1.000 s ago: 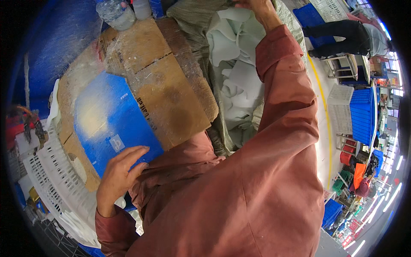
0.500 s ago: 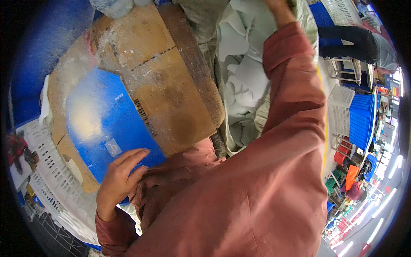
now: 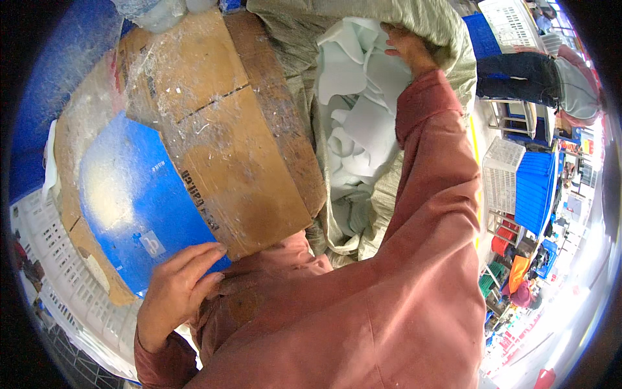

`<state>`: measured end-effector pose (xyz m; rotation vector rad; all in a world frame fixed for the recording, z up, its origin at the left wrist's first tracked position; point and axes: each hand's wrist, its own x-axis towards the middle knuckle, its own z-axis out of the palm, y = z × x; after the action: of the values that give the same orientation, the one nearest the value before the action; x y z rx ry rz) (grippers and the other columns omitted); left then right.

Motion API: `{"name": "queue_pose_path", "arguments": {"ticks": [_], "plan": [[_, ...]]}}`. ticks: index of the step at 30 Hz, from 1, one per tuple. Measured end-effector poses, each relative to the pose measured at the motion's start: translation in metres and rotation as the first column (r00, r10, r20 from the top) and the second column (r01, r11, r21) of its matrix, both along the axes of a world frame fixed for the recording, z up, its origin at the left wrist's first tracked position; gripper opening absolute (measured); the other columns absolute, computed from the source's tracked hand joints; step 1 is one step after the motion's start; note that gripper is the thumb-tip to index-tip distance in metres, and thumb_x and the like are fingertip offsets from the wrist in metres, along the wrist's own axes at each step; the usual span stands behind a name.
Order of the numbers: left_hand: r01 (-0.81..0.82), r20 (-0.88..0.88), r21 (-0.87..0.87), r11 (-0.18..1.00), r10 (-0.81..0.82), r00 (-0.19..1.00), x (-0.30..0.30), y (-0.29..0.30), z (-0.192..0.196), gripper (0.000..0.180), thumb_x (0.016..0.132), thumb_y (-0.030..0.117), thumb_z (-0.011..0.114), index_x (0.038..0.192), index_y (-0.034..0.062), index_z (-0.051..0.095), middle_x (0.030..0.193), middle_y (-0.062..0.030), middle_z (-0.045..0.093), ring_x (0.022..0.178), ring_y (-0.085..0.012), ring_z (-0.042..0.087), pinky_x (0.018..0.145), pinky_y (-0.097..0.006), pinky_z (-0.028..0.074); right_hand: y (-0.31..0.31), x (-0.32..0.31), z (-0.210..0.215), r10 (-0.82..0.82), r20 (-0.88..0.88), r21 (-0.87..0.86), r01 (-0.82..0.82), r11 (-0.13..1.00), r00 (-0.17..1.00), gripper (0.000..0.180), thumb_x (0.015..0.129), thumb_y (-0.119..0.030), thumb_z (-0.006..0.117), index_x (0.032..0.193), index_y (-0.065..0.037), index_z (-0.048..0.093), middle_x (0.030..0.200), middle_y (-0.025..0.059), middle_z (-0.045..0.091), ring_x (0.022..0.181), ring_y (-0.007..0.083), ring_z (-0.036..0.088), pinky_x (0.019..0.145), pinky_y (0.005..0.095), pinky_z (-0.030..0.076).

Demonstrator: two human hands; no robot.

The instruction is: The person takes die-cut white foam shoe components from a large sack, tears or trims excess foam from the edges by hand, and places the finished pieces into a plastic basket. They repeat this cycle with one piece at a time throughout the episode.

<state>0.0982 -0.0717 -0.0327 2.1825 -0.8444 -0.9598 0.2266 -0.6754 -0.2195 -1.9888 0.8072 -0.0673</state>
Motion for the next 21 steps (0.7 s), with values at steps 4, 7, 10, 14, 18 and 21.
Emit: {"name": "queue_pose_path", "arguments": {"ticks": [4, 7, 10, 14, 18, 21], "plan": [[-0.016, -0.005, 0.011, 1.0, 0.016, 1.0, -0.001, 0.002, -0.001, 0.038, 0.089, 0.01, 0.076, 0.125, 0.0031, 0.071, 0.126, -0.0153, 0.071, 0.111, -0.0355, 0.07, 0.095, -0.042, 0.057, -0.004, 0.008, -0.035, -0.062, 0.21, -0.157, 0.096, 0.983, 0.976, 0.06, 0.096, -0.033, 0.073, 0.15, -0.015, 0.051, 0.148, 0.0101, 0.056, 0.133, 0.0315, 0.053, 0.108, 0.0465, 0.048], [-0.032, -0.013, 0.025, 0.999, 0.032, 0.999, -0.002, 0.001, -0.003, 0.038, 0.088, 0.009, 0.077, 0.125, 0.003, 0.071, 0.125, -0.0156, 0.071, 0.111, -0.0357, 0.07, 0.095, -0.042, 0.057, -0.008, 0.011, -0.036, 0.085, 0.32, -0.354, 0.036, 0.935, 0.944, 0.054, 0.096, -0.029, 0.072, 0.144, -0.011, 0.056, 0.142, 0.0119, 0.059, 0.129, 0.0302, 0.053, 0.108, 0.0437, 0.045], [-0.001, 0.0, 0.029, 1.0, 0.001, 1.0, -0.004, 0.0, -0.004, 0.037, 0.088, 0.008, 0.076, 0.125, 0.0019, 0.07, 0.125, -0.0164, 0.071, 0.111, -0.0364, 0.07, 0.095, -0.042, 0.057, -0.004, 0.008, -0.028, 0.027, 0.332, -0.221, 0.05, 0.974, 0.943, 0.048, 0.095, -0.026, 0.071, 0.138, -0.008, 0.059, 0.135, 0.0128, 0.061, 0.118, 0.0285, 0.056, 0.1, 0.0413, 0.048], [-0.025, -0.008, -0.012, 1.0, 0.025, 1.0, -0.007, 0.0, -0.005, 0.036, 0.089, 0.007, 0.076, 0.124, 0.0017, 0.07, 0.126, -0.0171, 0.07, 0.111, -0.0367, 0.069, 0.094, -0.042, 0.057, 0.017, 0.005, -0.017, -0.041, 0.358, -0.031, 0.056, 0.998, 0.933, 0.041, 0.094, -0.021, 0.07, 0.131, -0.004, 0.062, 0.126, 0.014, 0.065, 0.103, 0.0262, 0.061, 0.09, 0.0382, 0.052], [-0.026, 0.007, -0.028, 0.999, 0.026, 1.0, -0.011, 0.002, -0.004, 0.035, 0.09, 0.008, 0.076, 0.124, 0.0021, 0.07, 0.126, -0.017, 0.07, 0.112, -0.0371, 0.069, 0.094, -0.042, 0.057, 0.044, -0.013, -0.003, -0.129, 0.372, 0.158, 0.074, 0.985, 0.919, 0.035, 0.094, -0.017, 0.069, 0.124, 0.0, 0.066, 0.117, 0.0152, 0.068, 0.087, 0.0239, 0.065, 0.08, 0.035, 0.056], [-0.012, 0.024, -0.048, 0.999, 0.013, 1.0, -0.014, 0.005, -0.001, 0.035, 0.091, 0.009, 0.075, 0.124, 0.0021, 0.07, 0.127, -0.0161, 0.07, 0.112, -0.0369, 0.069, 0.094, -0.042, 0.057, 0.071, -0.048, 0.01, -0.238, 0.367, 0.296, 0.13, 0.946, 0.899, 0.03, 0.093, -0.014, 0.069, 0.118, 0.003, 0.068, 0.11, 0.016, 0.071, 0.076, 0.0222, 0.069, 0.073, 0.0327, 0.06]]}}
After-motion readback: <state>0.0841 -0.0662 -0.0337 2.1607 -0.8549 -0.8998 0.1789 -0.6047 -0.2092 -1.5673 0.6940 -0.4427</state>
